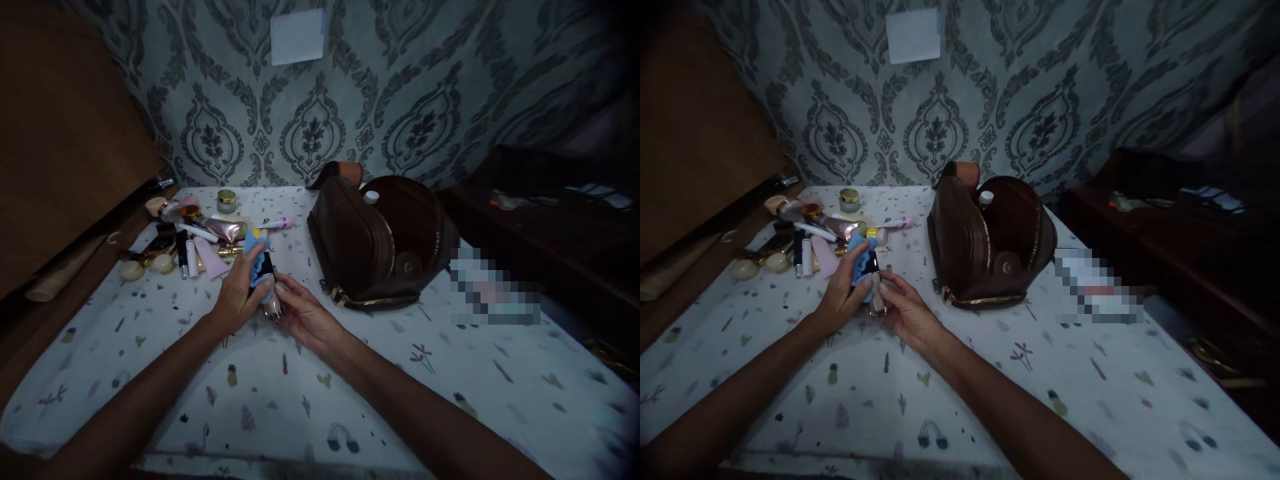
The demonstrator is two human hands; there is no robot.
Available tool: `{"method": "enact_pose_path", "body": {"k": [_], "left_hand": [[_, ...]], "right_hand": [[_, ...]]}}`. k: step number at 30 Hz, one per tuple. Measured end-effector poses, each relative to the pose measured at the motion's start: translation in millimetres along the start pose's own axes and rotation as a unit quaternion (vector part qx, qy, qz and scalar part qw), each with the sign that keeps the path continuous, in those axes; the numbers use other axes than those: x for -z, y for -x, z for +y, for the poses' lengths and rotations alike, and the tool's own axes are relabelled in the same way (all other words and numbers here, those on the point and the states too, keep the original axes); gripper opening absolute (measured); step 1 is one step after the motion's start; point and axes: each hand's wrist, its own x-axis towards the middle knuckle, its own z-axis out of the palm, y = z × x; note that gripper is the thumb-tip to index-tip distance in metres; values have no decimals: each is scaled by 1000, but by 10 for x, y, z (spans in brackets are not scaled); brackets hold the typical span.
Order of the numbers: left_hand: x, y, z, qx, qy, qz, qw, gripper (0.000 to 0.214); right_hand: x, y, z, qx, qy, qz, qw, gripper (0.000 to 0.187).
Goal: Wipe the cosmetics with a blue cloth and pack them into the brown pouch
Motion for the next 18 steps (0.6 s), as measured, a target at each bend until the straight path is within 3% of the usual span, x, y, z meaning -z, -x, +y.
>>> {"method": "enact_pose_path", "body": {"k": [3, 8, 12, 15, 18], "left_hand": [[45, 2, -43, -82, -80, -56, 992, 75], [70, -18, -45, -144, -139, -88, 976, 95], [96, -20, -20, -171, -171, -91, 966, 92], [98, -2, -48, -217, -188, -99, 953, 85], [21, 38, -158, -252, -188, -82, 946, 66]], "right_hand": [[10, -4, 2, 11, -9, 17, 1000, 43], [52, -35, -8, 29, -26, 29, 999, 43], [58, -54, 4, 43, -55, 38, 997, 37], [47, -55, 27, 50, -65, 10, 997, 24], [71, -92, 41, 47, -83, -4, 995, 17]]}}
